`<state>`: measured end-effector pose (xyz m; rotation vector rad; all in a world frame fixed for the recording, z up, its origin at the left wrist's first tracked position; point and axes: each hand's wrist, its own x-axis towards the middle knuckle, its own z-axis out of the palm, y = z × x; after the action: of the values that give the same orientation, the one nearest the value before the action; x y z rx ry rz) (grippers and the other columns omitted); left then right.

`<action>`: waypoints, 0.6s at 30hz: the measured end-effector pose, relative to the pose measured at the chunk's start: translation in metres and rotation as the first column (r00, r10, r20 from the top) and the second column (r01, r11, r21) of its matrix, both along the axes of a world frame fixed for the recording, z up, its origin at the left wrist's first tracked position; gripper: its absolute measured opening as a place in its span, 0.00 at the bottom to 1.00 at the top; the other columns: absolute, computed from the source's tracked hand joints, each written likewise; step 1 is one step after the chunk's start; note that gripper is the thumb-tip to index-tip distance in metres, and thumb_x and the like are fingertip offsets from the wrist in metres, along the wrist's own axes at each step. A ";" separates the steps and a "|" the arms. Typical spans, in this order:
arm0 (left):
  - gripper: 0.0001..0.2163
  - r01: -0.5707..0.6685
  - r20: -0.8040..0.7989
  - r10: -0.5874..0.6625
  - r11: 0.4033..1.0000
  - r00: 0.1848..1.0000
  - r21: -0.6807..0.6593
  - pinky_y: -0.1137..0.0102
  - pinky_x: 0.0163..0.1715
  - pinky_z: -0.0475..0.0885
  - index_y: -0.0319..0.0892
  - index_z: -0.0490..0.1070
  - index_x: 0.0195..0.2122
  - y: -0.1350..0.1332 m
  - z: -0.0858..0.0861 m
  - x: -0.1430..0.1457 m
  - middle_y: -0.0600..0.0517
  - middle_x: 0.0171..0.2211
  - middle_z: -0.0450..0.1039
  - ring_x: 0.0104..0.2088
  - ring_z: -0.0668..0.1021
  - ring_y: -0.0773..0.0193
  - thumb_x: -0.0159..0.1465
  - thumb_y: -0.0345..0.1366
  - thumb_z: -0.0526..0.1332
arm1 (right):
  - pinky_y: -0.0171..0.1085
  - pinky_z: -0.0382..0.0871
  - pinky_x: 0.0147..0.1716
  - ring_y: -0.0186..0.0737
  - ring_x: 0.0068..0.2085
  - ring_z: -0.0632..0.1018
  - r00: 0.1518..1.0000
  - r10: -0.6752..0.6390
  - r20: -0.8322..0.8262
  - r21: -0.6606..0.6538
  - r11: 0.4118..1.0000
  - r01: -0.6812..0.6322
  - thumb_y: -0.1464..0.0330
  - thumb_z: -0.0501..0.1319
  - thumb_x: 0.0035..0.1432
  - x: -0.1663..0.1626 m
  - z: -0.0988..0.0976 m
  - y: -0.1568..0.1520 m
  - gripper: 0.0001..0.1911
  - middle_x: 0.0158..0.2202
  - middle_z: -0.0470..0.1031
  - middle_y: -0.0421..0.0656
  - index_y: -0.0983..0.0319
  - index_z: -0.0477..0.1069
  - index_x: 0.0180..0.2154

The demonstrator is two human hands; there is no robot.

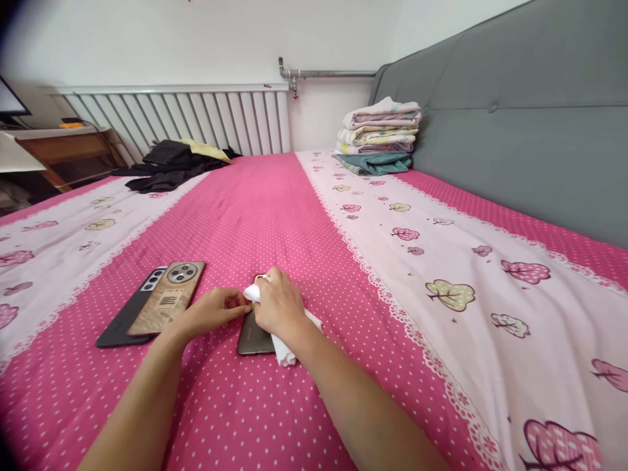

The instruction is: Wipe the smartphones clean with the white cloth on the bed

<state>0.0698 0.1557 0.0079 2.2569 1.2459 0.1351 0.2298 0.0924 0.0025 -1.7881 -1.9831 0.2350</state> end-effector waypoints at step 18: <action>0.14 -0.008 0.002 0.008 1.000 1.000 -0.003 0.71 0.23 0.58 0.40 0.65 0.24 -0.002 0.002 0.000 0.53 0.20 0.68 0.23 0.70 0.65 0.55 0.47 0.55 | 0.39 0.63 0.45 0.42 0.46 0.68 1.000 0.003 -0.016 0.015 1.000 -0.003 0.66 0.57 0.54 0.000 -0.001 0.000 0.17 0.45 0.64 0.46 0.58 0.67 0.47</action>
<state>0.0702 0.1541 0.0094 2.2494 1.2530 0.1381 0.2294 0.0924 0.0018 -1.7690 -1.9719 0.2340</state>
